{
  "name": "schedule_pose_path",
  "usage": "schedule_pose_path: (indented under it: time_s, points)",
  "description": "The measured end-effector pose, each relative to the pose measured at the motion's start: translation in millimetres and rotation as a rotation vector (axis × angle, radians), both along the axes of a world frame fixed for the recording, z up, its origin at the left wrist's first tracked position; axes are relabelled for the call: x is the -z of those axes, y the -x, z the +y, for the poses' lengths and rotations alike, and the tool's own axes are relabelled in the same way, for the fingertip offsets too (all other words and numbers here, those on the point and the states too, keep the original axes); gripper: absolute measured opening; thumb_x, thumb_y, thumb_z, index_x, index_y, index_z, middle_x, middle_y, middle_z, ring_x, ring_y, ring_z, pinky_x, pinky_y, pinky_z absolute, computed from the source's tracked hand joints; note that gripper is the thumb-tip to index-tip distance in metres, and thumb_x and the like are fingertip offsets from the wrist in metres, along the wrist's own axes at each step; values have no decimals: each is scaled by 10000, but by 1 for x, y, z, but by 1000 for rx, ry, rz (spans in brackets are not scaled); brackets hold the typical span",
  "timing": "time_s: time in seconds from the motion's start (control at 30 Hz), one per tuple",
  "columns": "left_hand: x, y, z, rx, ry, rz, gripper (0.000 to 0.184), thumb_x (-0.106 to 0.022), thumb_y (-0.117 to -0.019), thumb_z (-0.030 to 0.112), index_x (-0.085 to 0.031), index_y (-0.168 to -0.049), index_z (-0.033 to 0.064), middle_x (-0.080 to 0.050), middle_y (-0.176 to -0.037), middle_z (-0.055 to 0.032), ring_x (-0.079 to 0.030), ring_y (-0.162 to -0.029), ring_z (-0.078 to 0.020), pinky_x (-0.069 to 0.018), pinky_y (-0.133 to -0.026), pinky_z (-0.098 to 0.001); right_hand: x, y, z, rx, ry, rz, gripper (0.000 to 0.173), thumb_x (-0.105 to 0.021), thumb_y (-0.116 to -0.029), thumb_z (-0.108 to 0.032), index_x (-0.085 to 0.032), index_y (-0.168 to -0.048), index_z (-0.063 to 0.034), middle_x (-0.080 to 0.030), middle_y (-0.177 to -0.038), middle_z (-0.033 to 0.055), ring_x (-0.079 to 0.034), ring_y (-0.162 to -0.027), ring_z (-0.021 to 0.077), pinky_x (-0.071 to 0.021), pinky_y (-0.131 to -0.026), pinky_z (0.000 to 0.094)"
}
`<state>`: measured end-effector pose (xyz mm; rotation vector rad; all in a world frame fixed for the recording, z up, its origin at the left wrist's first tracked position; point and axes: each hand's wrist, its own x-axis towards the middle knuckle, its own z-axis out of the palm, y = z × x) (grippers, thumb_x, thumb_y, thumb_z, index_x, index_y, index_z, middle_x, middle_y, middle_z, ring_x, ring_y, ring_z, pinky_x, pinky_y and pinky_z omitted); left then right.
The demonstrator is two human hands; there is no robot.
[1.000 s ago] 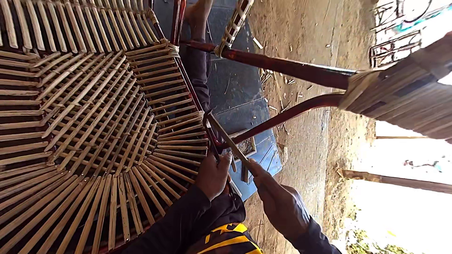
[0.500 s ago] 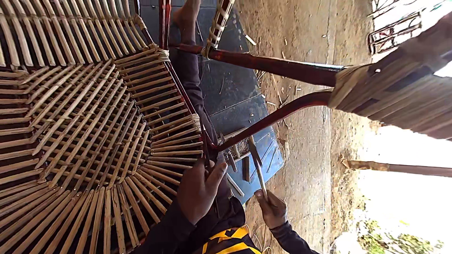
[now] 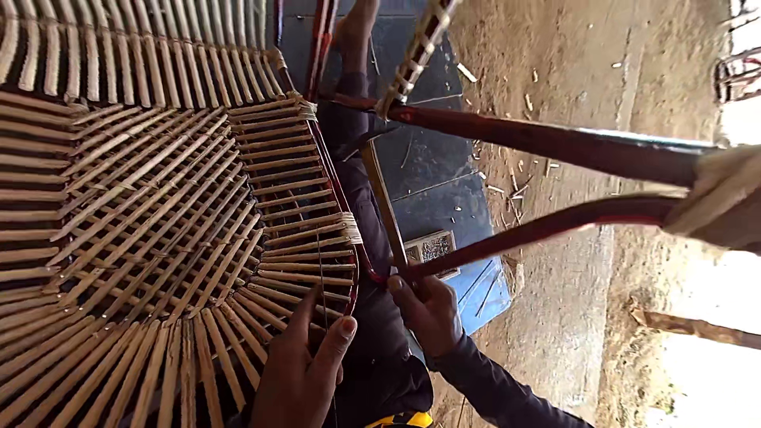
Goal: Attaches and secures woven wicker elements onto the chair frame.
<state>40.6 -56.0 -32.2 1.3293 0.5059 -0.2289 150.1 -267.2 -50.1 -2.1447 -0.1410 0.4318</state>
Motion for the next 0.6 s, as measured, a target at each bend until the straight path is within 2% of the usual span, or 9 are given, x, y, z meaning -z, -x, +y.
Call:
schedule_pose_path:
  time_s: [0.07,0.1,0.17,0.3,0.37,0.47,0.53,0.57,0.6]
  points:
    - [4,3,4,23,-24,5,725,-550,-1049,502,-317,-1611,108,-616,-615,24,-591,-455,-142,-571,-428,-318,4,15,4,-3,-59,17,403,-682,-979,-379,-674,-1321,-166,-633,-701,9,-525,-480,130,-491,-429,329]
    - [8,4,5,44,-43,3,688,-536,-1059,488,-320,-1609,136,-626,-620,31,-602,-466,-137,-575,-438,-318,6,21,6,-13,-78,15,416,-696,-974,-368,-671,-1331,-157,-656,-734,5,-540,-496,120,-504,-443,319]
    - [13,4,6,107,-104,3,557,-499,-1080,419,-389,-1563,164,-669,-683,49,-645,-526,-116,-598,-485,-308,7,32,12,-40,-97,20,422,-713,-966,-351,-667,-1335,-152,-700,-818,-11,-587,-558,99,-540,-502,299]
    - [24,4,-2,229,-328,-27,439,-476,-1040,277,-531,-1428,80,-731,-833,68,-667,-658,-51,-597,-608,-284,-1,36,20,-108,-201,91,404,-767,-925,-230,-673,-1302,-121,-729,-902,27,-652,-651,135,-590,-575,325]
    - [28,5,-4,241,-360,-23,477,-493,-1019,268,-507,-1450,65,-737,-847,69,-664,-656,-49,-594,-605,-286,-3,32,8,-167,-251,79,406,-771,-922,-224,-671,-1302,-122,-739,-939,29,-665,-678,134,-605,-603,333]
    - [31,9,-2,165,-302,-5,628,-501,-990,272,-367,-1570,74,-691,-747,62,-613,-557,-77,-562,-515,-310,-4,24,-16,-198,-242,-64,312,-731,-948,-231,-686,-1219,-82,-722,-863,5,-633,-634,62,-584,-578,268]
    - [30,8,0,107,-207,19,676,-518,-985,283,-312,-1604,108,-673,-716,49,-614,-530,-99,-555,-475,-313,-59,7,41,-12,-25,33,197,-633,-861,66,-658,-1050,114,-631,-720,99,-547,-538,69,-511,-535,215]
    - [30,6,1,90,-143,37,679,-531,-993,290,-302,-1611,128,-677,-722,32,-630,-528,-122,-568,-459,-325,-112,-14,105,134,276,284,170,-558,-912,147,-619,-1070,136,-577,-770,154,-512,-581,120,-492,-615,217]
    - [29,5,2,82,-74,58,678,-545,-1002,290,-297,-1619,156,-684,-737,11,-652,-536,-150,-591,-456,-341,-141,-30,151,218,460,407,189,-506,-943,176,-602,-1105,160,-572,-838,187,-508,-636,127,-473,-660,189]
